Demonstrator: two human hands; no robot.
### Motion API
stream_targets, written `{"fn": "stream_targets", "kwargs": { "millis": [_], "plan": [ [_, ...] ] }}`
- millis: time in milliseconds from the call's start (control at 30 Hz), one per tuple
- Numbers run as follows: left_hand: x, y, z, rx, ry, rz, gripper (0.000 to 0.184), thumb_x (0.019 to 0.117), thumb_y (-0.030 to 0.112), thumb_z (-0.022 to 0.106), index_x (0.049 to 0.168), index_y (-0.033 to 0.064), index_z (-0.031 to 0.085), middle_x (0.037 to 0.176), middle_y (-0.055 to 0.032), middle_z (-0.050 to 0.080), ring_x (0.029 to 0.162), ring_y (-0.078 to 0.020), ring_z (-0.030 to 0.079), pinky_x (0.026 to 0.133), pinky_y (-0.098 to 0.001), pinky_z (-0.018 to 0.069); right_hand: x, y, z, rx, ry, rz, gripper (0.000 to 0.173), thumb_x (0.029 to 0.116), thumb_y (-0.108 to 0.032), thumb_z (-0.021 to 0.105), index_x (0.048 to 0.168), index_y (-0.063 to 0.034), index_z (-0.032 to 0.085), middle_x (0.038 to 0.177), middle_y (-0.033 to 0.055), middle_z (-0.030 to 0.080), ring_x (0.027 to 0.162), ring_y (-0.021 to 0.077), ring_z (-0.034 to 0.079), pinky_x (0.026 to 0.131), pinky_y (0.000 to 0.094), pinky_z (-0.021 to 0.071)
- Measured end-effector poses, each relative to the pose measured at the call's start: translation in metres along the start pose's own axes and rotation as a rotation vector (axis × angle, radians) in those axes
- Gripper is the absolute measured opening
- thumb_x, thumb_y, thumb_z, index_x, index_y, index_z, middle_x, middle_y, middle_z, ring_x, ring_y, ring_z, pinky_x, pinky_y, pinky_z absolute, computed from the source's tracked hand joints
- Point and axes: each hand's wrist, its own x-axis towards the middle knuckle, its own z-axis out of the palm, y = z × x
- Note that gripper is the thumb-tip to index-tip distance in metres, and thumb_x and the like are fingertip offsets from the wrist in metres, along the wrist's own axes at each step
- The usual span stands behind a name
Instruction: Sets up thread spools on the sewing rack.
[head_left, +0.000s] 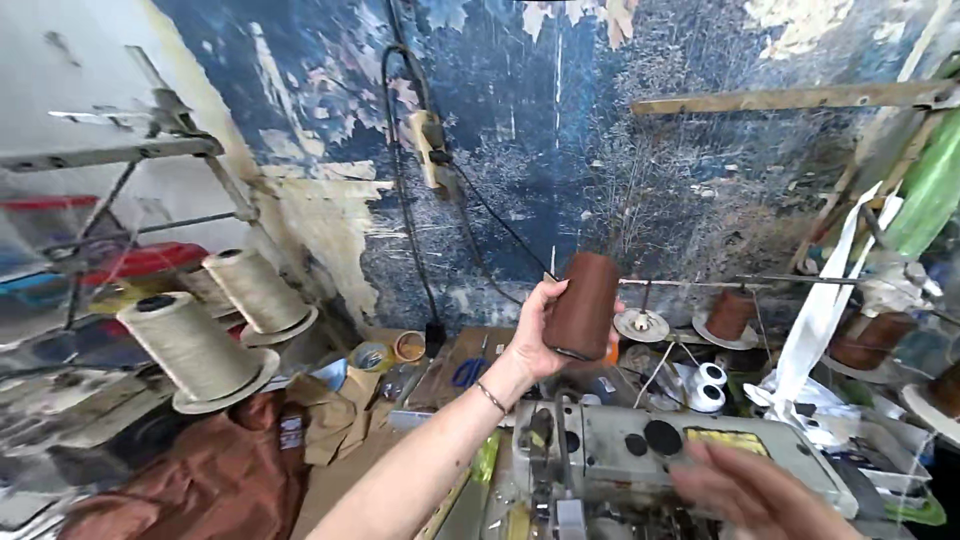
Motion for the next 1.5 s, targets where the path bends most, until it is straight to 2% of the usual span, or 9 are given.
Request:
{"fn": "stream_targets", "kwargs": {
  "millis": [100, 200, 400, 533, 800, 1000, 1133, 1300, 1500],
  "plan": [
    [-0.024, -0.001, 0.006, 0.076, -0.043, 0.057, 0.053, 0.0994, 0.059, 0.038, 0.121, 0.0176, 0.064, 0.108, -0.0138, 0.072, 0.077, -0.023, 0.072, 0.064, -0.0365, 0.0614, 0.038, 0.016, 0.039, 0.011, 0.103, 0.046, 0.061, 0.101, -0.021, 0.062, 0.15, 0.0068, 0.04, 0.15, 0.0163, 0.053, 0.137, 0.0265, 0.055, 0.113, 0.044, 0.0498],
    [-0.047, -0.004, 0.025, 0.292, 0.159, 0.159, 0.048, 0.1001, 0.061, 0.046, 0.123, 0.0235, 0.065, 0.099, -0.0036, 0.072, 0.078, -0.0134, 0.071, 0.064, -0.0311, 0.0599, 0.069, 0.036, 0.065, -0.04, 0.16, 0.195, 0.085, 0.0951, -0.039, 0.067, 0.161, -0.0044, 0.027, 0.158, 0.0106, 0.044, 0.143, 0.0163, 0.047, 0.116, 0.0351, 0.0439],
    [-0.046, -0.019, 0.025, 0.506, 0.379, 0.311, 0.063, 0.0956, 0.058, 0.06, 0.145, 0.023, 0.043, 0.115, -0.0028, 0.069, 0.095, -0.0109, 0.069, 0.079, -0.0303, 0.0592, 0.111, 0.037, 0.094, -0.365, 0.109, 0.349, 0.067, 0.1085, -0.042, 0.044, 0.163, -0.0106, 0.02, 0.157, 0.0165, 0.043, 0.138, 0.0267, 0.051, 0.111, 0.0525, 0.0434],
    [-0.023, -0.018, -0.002, 0.409, 0.46, 0.44, 0.06, 0.101, 0.041, 0.06, 0.148, 0.013, 0.037, 0.118, -0.0097, 0.065, 0.1, -0.0163, 0.068, 0.087, -0.0347, 0.0586, 0.116, 0.033, 0.086, -0.129, 0.039, 0.118, 0.05, 0.1091, -0.02, 0.044, 0.158, -0.0074, 0.039, 0.162, 0.0075, 0.04, 0.142, 0.018, 0.048, 0.113, 0.0413, 0.0462],
    [-0.046, -0.023, 0.01, 0.271, 0.502, 0.239, 0.065, 0.1016, 0.07, 0.029, 0.135, 0.0236, 0.059, 0.116, -0.0015, 0.07, 0.103, -0.0164, 0.068, 0.088, -0.0409, 0.0582, 0.12, 0.059, 0.06, -0.103, 0.146, 0.313, 0.043, 0.1093, -0.019, 0.044, 0.15, -0.0052, 0.047, 0.147, 0.0125, 0.055, 0.128, 0.0203, 0.058, 0.105, 0.0429, 0.0494],
    [-0.049, -0.027, 0.024, 0.513, 0.529, 0.31, 0.052, 0.1067, 0.058, 0.033, 0.148, 0.0306, 0.05, 0.129, -0.0031, 0.066, 0.107, -0.018, 0.066, 0.089, -0.0404, 0.0553, 0.121, 0.073, 0.075, -0.162, 0.1, 0.295, 0.078, 0.0985, -0.047, 0.063, 0.162, -0.0201, 0.026, 0.147, 0.009, 0.054, 0.128, 0.0178, 0.058, 0.104, 0.0457, 0.0517],
    [-0.045, -0.026, 0.02, 0.584, 0.489, 0.36, 0.04, 0.1101, 0.043, 0.04, 0.137, 0.0215, 0.06, 0.118, -0.0046, 0.069, 0.096, -0.0156, 0.068, 0.081, -0.0367, 0.0574, 0.119, 0.073, 0.067, -0.01, 0.176, 0.256, 0.069, 0.0964, -0.031, 0.069, 0.157, -0.02, 0.037, 0.14, 0.0049, 0.06, 0.121, 0.0145, 0.063, 0.099, 0.0376, 0.056],
    [-0.052, -0.023, 0.025, 0.438, 0.176, 0.216, 0.062, 0.1004, 0.05, 0.058, 0.153, 0.0252, 0.036, 0.131, -0.0027, 0.063, 0.11, -0.0143, 0.066, 0.09, -0.0337, 0.0581, 0.116, 0.073, 0.056, -0.443, 0.248, 0.046, 0.085, 0.0803, -0.02, 0.087, 0.153, -0.0053, 0.045, 0.143, 0.0155, 0.059, 0.123, 0.0228, 0.062, 0.101, 0.0443, 0.0526],
    [-0.047, -0.02, 0.011, 0.02, 0.008, 0.234, 0.039, 0.1045, 0.035, 0.055, 0.142, 0.0244, 0.047, 0.13, -0.0047, 0.065, 0.118, -0.0197, 0.065, 0.099, -0.041, 0.0559, 0.111, 0.078, 0.05, 0.145, 0.274, -0.057, 0.058, 0.0813, 0.007, 0.076, 0.137, -0.0021, 0.064, 0.138, 0.0082, 0.064, 0.116, 0.0163, 0.068, 0.096, 0.03, 0.0586]
  ]
}}
